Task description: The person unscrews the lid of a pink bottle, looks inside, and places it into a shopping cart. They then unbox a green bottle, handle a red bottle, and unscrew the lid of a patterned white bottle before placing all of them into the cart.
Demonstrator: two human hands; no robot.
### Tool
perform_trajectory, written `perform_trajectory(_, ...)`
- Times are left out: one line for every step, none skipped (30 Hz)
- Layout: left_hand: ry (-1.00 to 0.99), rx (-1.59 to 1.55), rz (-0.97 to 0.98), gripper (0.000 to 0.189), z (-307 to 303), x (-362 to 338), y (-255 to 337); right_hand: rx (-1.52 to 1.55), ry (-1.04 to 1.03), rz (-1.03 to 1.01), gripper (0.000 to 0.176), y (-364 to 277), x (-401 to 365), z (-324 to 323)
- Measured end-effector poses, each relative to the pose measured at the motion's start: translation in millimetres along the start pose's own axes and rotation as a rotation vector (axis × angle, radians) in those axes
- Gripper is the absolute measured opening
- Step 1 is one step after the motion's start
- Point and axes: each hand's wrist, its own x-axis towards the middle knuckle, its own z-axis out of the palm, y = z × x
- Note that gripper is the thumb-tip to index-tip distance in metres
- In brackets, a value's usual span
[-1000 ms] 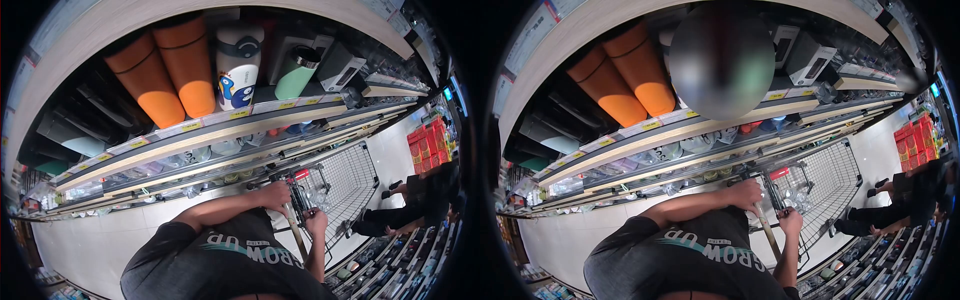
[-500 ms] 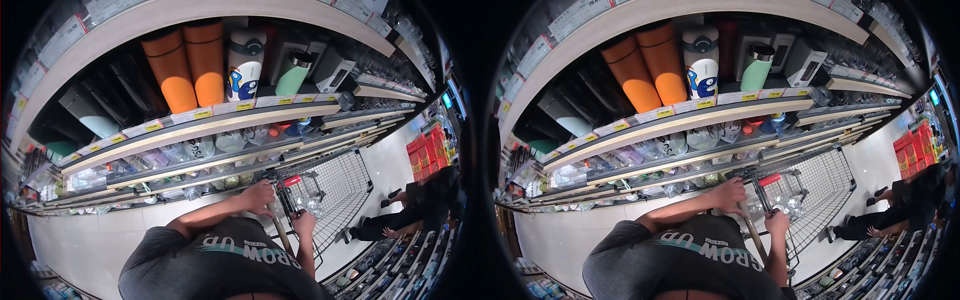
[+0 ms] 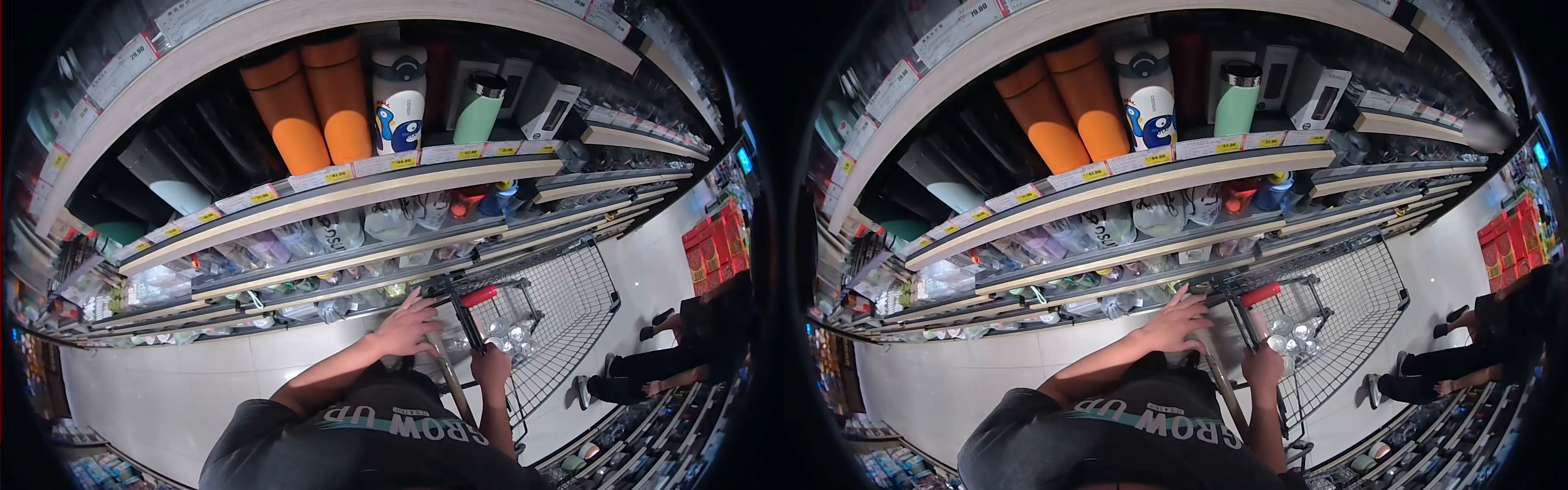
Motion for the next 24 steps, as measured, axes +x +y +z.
perform_trajectory(0.013, -0.012, 0.0, 0.058, -2.1, -2.2, 0.9, -0.009, 0.005, 0.01, 0.034, -0.4, -2.1, 0.2)
perform_trajectory(0.016, -0.013, -0.004, 0.059, -2.7, -4.8, 0.9, -0.017, 0.004, -0.002, 0.033, -0.2, -2.9, 3.4)
perform_trajectory(0.018, -0.021, 0.003, 0.059, -2.0, -8.0, 0.9, -0.025, 0.002, -0.014, 0.033, -1.0, -4.4, 5.7)
perform_trajectory(0.027, -0.017, 0.001, 0.06, -1.8, -11.0, -0.7, -0.037, -0.01, -0.003, 0.033, -3.7, -5.4, 6.3)
perform_trajectory(0.036, -0.013, 0.001, 0.061, -1.6, -13.7, -2.9, -0.04, -0.003, 0.004, 0.033, -5.5, -7.4, 7.0)
perform_trajectory(0.037, -0.016, 0.012, 0.061, -0.3, -16.5, -6.1, -0.055, -0.012, 0.003, 0.033, -8.1, -9.0, 7.8)
perform_trajectory(0.058, -0.022, 0.018, 0.061, 1.6, -20.1, -8.9, -0.068, -0.02, 0.003, 0.034, -11.6, -11.1, 8.1)
perform_trajectory(0.079, -0.031, 0.027, 0.061, 2.5, -23.9, -10.5, -0.069, -0.01, 0.015, 0.034, -16.9, -14.6, 5.6)
perform_trajectory(0.077, -0.034, 0.044, 0.061, 3.6, -27.5, -12.2, -0.069, -0.019, 0.006, 0.034, -22.8, -17.8, 2.6)
perform_trajectory(0.092, -0.005, 0.05, 0.061, 3.6, -30.8, -12.6, -0.069, -0.028, -0.002, 0.034, -27.7, -22.3, 1.1)
perform_trajectory(0.107, 0.023, 0.058, 0.06, 3.1, -33.1, -14.8, -0.066, -0.015, 0.015, 0.034, -28.4, -23.4, 5.7)
perform_trajectory(0.103, 0.018, 0.077, 0.06, 1.4, -34.9, -16.5, -0.085, -0.006, 0.033, 0.034, -29.1, -23.2, 10.9)
perform_trajectory(0.131, 0.029, 0.108, 0.06, 0.1, -37.6, -18.4, -0.105, 0.0, 0.052, 0.033, -29.5, -25.4, 15.2)
perform_trajectory(0.16, 0.039, 0.135, 0.06, -0.8, -41.2, -20.6, -0.123, -0.001, 0.073, 0.032, -30.1, -27.1, 18.9)
perform_trajectory(0.154, 0.028, 0.147, 0.06, -4.1, -44.0, -20.8, -0.125, 0.002, 0.089, 0.032, -35.0, -30.9, 19.0)
perform_trajectory(0.141, 0.035, 0.146, 0.06, -6.8, -46.2, -20.6, -0.115, -0.007, 0.093, 0.032, -39.4, -34.4, 18.7)
perform_trajectory(0.13, 0.042, 0.146, 0.06, -10.1, -49.1, -21.1, -0.105, -0.017, 0.095, 0.031, -44.4, -38.1, 18.3)
perform_trajectory(0.13, 0.032, 0.154, 0.06, -13.3, -51.9, -23.4, -0.116, -0.019, 0.123, 0.031, -51.3, -41.7, 17.6)
perform_trajectory(0.152, -0.001, 0.177, 0.059, -16.6, -54.6, -25.6, -0.121, -0.015, 0.132, 0.031, -55.8, -44.4, 17.4)
perform_trajectory(0.174, -0.033, 0.199, 0.058, -20.2, -57.9, -28.1, -0.126, -0.046, 0.14, 0.032, -59.6, -46.6, 17.7)
perform_trajectory(0.173, -0.038, 0.205, 0.058, -23.8, -61.4, -30.3, -0.13, -0.079, 0.147, 0.033, -63.6, -48.6, 18.6)
perform_trajectory(0.176, -0.046, 0.209, 0.057, -26.7, -65.6, -31.9, -0.13, -0.077, 0.156, 0.033, -67.9, -51.9, 19.9)
perform_trajectory(0.178, -0.051, 0.215, 0.056, -30.2, -68.7, -34.5, -0.127, -0.081, 0.162, 0.035, -72.0, -53.7, 21.0)
perform_trajectory(0.172, -0.055, 0.224, 0.056, -33.6, -72.2, -36.4, -0.123, -0.085, 0.17, 0.036, -75.5, -56.6, 22.9)
